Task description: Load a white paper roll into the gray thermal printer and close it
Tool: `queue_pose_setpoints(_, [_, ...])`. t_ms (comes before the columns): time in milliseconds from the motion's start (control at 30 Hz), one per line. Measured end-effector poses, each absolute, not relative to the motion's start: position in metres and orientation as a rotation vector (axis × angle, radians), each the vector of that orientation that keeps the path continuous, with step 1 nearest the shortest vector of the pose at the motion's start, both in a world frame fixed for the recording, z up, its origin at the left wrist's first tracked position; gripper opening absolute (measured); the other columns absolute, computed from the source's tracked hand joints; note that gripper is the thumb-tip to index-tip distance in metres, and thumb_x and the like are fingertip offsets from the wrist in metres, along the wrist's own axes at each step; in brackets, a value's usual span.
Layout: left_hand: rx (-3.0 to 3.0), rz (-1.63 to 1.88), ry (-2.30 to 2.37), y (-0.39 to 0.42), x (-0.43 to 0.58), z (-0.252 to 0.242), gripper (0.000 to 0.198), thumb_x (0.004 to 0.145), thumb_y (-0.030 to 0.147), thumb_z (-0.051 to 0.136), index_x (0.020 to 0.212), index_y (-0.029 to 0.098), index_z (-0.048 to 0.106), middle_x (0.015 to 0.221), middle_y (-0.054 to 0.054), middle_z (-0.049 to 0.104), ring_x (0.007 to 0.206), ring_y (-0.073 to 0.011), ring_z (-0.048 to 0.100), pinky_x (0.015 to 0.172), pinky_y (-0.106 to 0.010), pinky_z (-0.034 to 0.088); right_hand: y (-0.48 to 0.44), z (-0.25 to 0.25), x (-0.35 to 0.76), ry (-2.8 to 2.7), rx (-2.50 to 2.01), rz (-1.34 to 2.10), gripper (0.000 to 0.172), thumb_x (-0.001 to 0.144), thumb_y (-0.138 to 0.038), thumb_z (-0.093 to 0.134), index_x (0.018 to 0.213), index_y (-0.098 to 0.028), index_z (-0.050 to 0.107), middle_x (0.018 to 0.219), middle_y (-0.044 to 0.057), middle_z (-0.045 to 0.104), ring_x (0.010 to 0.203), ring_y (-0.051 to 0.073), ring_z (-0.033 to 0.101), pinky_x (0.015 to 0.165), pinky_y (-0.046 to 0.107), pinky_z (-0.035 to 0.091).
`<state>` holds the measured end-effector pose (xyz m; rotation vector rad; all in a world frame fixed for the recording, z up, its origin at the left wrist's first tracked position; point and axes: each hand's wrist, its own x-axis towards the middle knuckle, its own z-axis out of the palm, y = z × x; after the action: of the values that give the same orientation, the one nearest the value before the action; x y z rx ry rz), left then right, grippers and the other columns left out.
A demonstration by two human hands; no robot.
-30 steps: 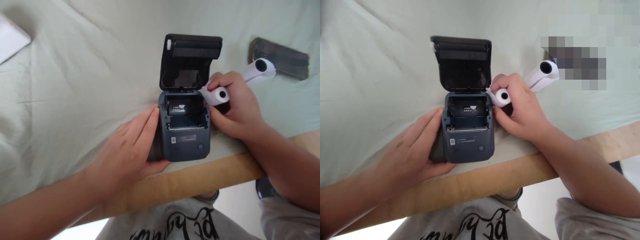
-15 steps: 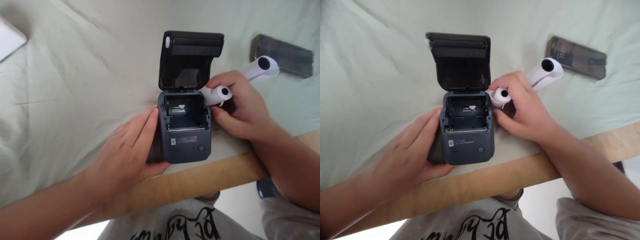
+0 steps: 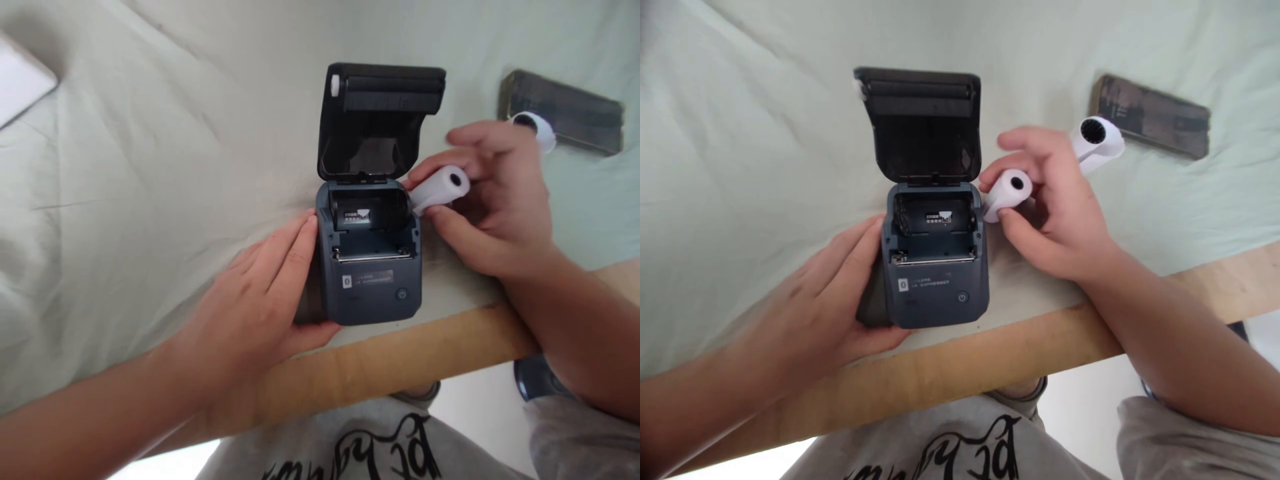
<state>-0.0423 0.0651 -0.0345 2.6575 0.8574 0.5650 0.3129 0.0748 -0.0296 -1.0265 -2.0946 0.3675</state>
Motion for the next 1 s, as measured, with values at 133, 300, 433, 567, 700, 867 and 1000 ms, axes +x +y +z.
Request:
queue_pose_setpoints(133, [2.630,0.544,0.851,0.066,-0.042,-0.034,0.097,0.115,0.056,0.071,0.191,0.015,0.027,0.179,-0.031,0.064,0.162,-0.0486,0.072,0.132,-0.065,0.069,0.074,-0.027,0.312,-2.162,-1.157,0.141,0.042,0.106,-0.031,0.070,0.147,-0.038,0.072,0.129,0.007,0.079,0.119,0.028,0.081,0.099,0.048,0.073])
queue_pose_setpoints(300, [2.654,0.554,0.829,0.067,-0.040,-0.033,0.100,0.110,0.051,0.078,0.188,0.009,0.032,0.176,-0.034,0.065,0.158,-0.0517,0.074,0.128,-0.067,0.071,0.079,-0.030,0.320,-2.045,-1.054,0.310,0.061,0.105,-0.045,0.079,0.162,-0.045,0.056,0.121,0.001,0.081,0.097,0.021,0.081,0.077,0.038,0.069])
queue_pose_setpoints(433, [2.627,0.546,0.847,0.068,-0.041,-0.036,0.104,0.108,0.054,0.082,0.190,0.017,0.030,0.178,-0.030,0.065,0.160,-0.0486,0.073,0.130,-0.065,0.069,0.079,-0.026,0.316,-1.916,-0.930,0.290,0.041,0.101,-0.047,0.089,0.136,-0.038,0.069,0.115,0.003,0.085,0.096,0.024,0.082,0.079,0.043,0.069])
queue_pose_setpoints(567, [2.643,0.562,0.841,0.069,-0.041,-0.038,0.107,0.109,0.064,0.081,0.188,0.013,0.031,0.178,-0.031,0.064,0.160,-0.0480,0.073,0.130,-0.062,0.069,0.075,-0.020,0.312,-1.909,-1.013,0.251,0.033,0.107,-0.041,0.083,0.140,-0.047,0.081,0.117,0.001,0.087,0.092,0.025,0.082,0.074,0.045,0.067])
queue_pose_setpoints(700, [2.678,0.572,0.838,0.069,-0.039,-0.038,0.105,0.110,0.065,0.081,0.185,0.009,0.034,0.176,-0.033,0.065,0.155,-0.0493,0.076,0.126,-0.062,0.071,0.069,-0.010,0.307,-1.855,-1.042,0.235,0.034,0.108,-0.037,0.085,0.139,-0.050,0.084,0.108,-0.002,0.086,0.088,0.023,0.082,0.070,0.042,0.066])
queue_pose_setpoints(867, [2.712,0.593,0.802,0.069,-0.039,-0.038,0.104,0.112,0.064,0.079,0.184,0.004,0.034,0.175,-0.035,0.064,0.155,-0.0505,0.075,0.126,-0.063,0.070,0.059,0.022,0.281,-2.037,-1.177,0.074,0.025,0.109,-0.039,0.084,0.134,-0.040,0.087,0.118,-0.003,0.091,0.095,0.022,0.088,0.079,0.043,0.072])
queue_pose_setpoints(1000, [2.715,0.623,0.818,0.069,-0.039,-0.038,0.105,0.111,0.065,0.080,0.184,0.004,0.035,0.176,-0.036,0.064,0.157,-0.0508,0.075,0.128,-0.063,0.070,0.069,0.026,0.266,-2.280,-1.002,-0.103,0.019,0.112,-0.036,0.082,0.130,-0.040,0.087,0.135,-0.008,0.090,0.110,0.019,0.092,0.094,0.039,0.080])
